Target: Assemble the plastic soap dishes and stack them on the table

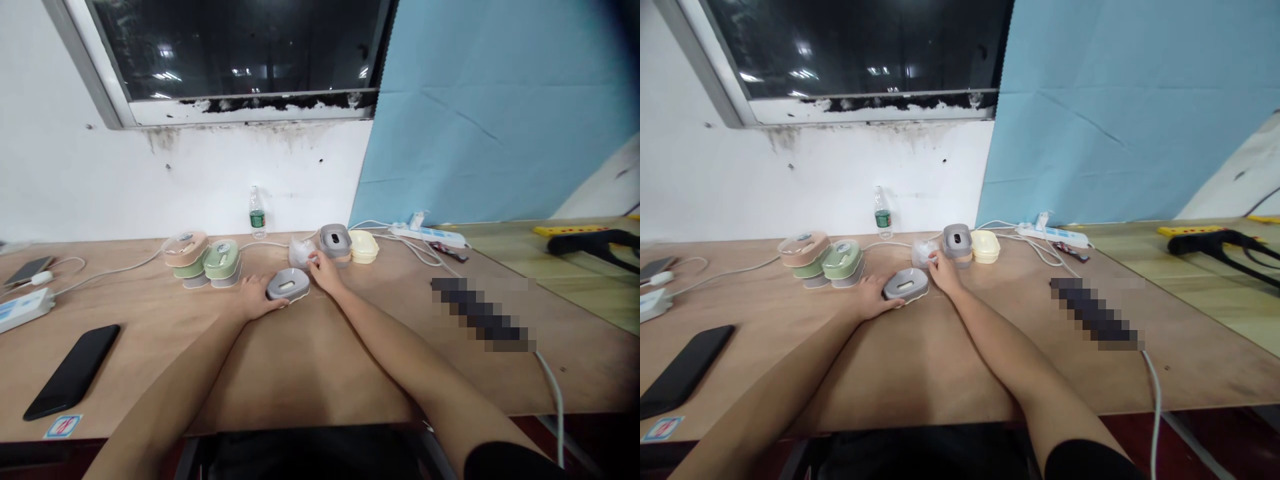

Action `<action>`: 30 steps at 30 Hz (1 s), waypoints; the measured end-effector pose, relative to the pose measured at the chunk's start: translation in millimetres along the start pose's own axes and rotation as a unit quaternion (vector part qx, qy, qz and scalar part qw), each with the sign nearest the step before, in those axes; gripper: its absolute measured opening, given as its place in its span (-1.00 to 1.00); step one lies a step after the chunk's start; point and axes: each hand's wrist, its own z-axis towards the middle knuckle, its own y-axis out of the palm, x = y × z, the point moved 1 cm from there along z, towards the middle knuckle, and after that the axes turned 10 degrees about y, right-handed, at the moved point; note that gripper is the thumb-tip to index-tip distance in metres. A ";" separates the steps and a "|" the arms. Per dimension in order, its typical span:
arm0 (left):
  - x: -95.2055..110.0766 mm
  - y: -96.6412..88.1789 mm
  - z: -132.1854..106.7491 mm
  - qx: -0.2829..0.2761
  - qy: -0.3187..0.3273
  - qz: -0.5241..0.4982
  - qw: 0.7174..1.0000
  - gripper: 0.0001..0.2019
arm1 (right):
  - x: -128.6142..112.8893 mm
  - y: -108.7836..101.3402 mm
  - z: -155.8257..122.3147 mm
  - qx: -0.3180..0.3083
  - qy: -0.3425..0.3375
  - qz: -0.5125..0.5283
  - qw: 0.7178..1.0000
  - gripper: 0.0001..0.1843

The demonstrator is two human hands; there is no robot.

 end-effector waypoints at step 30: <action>-9.7 -11.1 -8.2 0.251 0.021 -0.094 0.963 -0.52 | -21.4 -16.0 -27.5 -0.029 -0.142 0.058 0.988 -0.46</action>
